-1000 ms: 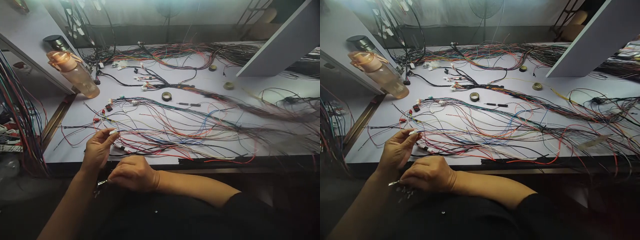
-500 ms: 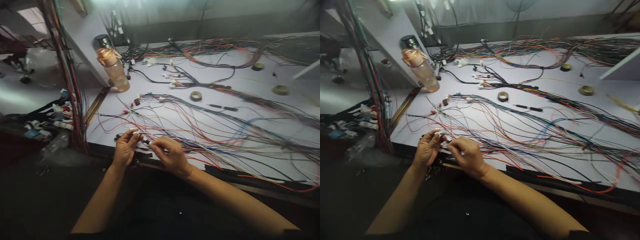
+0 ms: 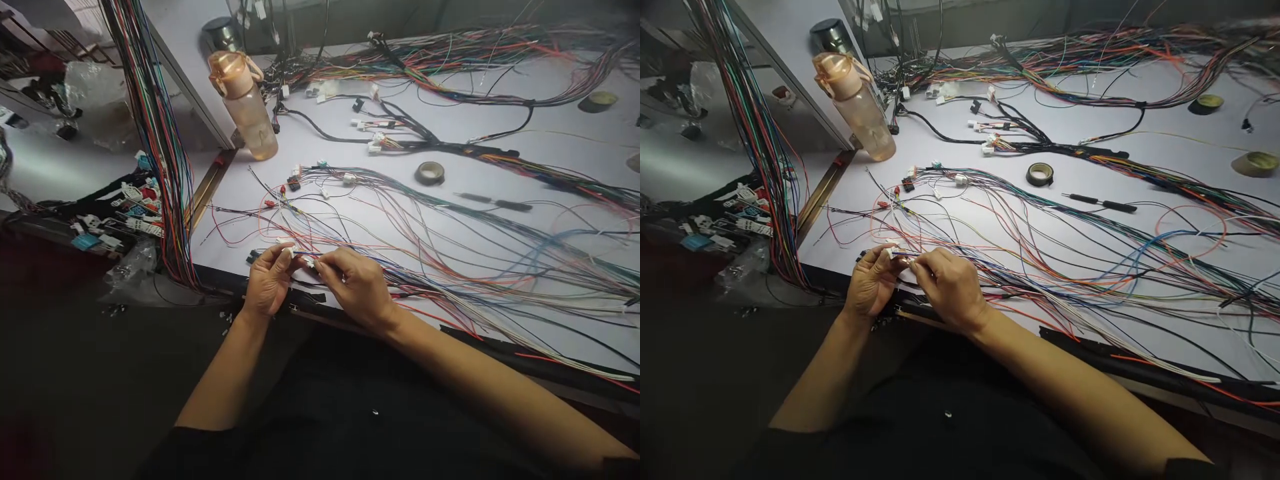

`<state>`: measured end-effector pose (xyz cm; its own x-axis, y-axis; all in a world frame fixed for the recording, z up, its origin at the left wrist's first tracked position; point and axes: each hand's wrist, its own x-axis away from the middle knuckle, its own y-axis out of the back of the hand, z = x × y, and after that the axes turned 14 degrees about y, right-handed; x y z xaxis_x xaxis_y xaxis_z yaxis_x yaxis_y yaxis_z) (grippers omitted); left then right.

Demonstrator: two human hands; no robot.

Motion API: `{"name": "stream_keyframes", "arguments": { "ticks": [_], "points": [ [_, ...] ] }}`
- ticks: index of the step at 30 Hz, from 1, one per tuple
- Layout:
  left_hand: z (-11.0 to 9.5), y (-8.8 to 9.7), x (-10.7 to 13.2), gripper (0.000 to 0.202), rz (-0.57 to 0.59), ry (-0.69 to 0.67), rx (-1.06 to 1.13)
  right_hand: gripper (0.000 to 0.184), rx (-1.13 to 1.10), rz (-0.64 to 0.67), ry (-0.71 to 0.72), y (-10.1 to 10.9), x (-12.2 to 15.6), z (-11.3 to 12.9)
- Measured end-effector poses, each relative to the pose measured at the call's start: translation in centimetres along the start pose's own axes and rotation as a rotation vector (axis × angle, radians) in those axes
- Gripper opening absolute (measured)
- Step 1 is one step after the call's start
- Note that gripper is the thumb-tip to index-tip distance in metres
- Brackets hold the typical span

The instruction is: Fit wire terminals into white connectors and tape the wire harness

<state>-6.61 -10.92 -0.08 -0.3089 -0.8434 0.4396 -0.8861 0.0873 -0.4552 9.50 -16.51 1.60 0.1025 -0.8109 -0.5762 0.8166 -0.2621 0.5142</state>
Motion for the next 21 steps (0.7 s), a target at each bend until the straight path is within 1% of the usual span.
{"name": "stream_keyframes", "arguments": {
  "ticks": [5,10,16,21],
  "points": [
    [0.06,0.05,-0.13,0.028,0.001,0.004,0.014,0.017,0.025,0.040,-0.020,-0.22,-0.49,-0.13],
    [0.21,0.26,-0.21,0.026,0.008,-0.008,0.005,0.016,0.041,0.039,-0.029,-0.48,-0.58,0.00],
    [0.25,0.50,-0.11,0.024,0.044,-0.022,-0.014,0.020,0.061,0.053,-0.051,-0.52,-0.76,0.09],
    [0.27,0.49,-0.18,0.023,0.048,-0.020,-0.017,0.020,0.110,0.086,-0.086,-0.63,-0.99,0.20]
  ]
}}
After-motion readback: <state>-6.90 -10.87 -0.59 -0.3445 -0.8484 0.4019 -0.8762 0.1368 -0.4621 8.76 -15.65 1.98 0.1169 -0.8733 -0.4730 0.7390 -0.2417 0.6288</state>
